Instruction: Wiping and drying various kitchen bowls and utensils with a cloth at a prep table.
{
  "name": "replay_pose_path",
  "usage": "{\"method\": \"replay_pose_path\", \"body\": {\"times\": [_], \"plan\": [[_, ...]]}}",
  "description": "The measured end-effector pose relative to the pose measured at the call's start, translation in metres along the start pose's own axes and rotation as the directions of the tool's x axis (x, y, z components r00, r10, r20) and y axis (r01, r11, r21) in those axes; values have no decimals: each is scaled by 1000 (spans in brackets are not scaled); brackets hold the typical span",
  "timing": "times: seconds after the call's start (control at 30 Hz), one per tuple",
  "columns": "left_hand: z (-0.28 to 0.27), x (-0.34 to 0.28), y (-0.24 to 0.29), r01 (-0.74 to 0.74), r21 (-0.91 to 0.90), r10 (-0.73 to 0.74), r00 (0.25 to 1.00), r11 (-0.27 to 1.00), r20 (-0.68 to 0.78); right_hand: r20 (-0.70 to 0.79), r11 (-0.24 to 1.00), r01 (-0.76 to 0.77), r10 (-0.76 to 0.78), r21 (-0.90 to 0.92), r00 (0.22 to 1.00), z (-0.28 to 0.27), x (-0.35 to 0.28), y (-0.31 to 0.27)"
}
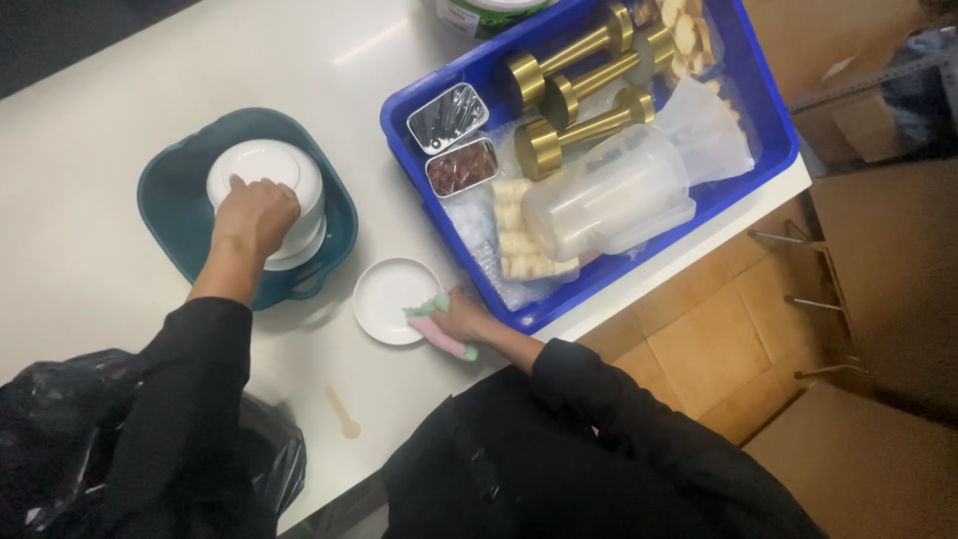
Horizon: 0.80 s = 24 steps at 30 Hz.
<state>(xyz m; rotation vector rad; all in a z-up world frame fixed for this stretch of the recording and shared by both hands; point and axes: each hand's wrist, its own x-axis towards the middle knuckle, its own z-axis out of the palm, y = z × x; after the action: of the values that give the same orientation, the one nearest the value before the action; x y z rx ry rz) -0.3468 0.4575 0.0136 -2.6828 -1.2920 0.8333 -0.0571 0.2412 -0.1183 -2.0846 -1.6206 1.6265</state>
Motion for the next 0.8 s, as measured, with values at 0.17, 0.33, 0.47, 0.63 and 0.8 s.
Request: {"method": "replay_pose_path", "body": {"times": [0.17, 0.33, 0.47, 0.63, 0.8], "plan": [[29, 11, -2, -1, 66, 4, 999, 998, -52, 79, 996, 0, 8, -90, 997, -5, -14, 4], [25, 6, 0, -5, 91, 8, 1000, 996, -30, 185, 983, 33, 1, -180, 983, -37, -58, -36], [37, 8, -1, 8, 168, 17, 989, 986, -146, 256, 981, 148, -112, -126, 960, -46, -80, -48], [20, -5, -16, 141, 202, -68, 940, 969, -334, 61, 878, 478, -479, 25, 876, -49, -96, -53], [51, -27, -44, 278, -265, -384, 691, 923, -612, 2, 870, 467, -473, 160, 881, -66, -106, -77]]}}
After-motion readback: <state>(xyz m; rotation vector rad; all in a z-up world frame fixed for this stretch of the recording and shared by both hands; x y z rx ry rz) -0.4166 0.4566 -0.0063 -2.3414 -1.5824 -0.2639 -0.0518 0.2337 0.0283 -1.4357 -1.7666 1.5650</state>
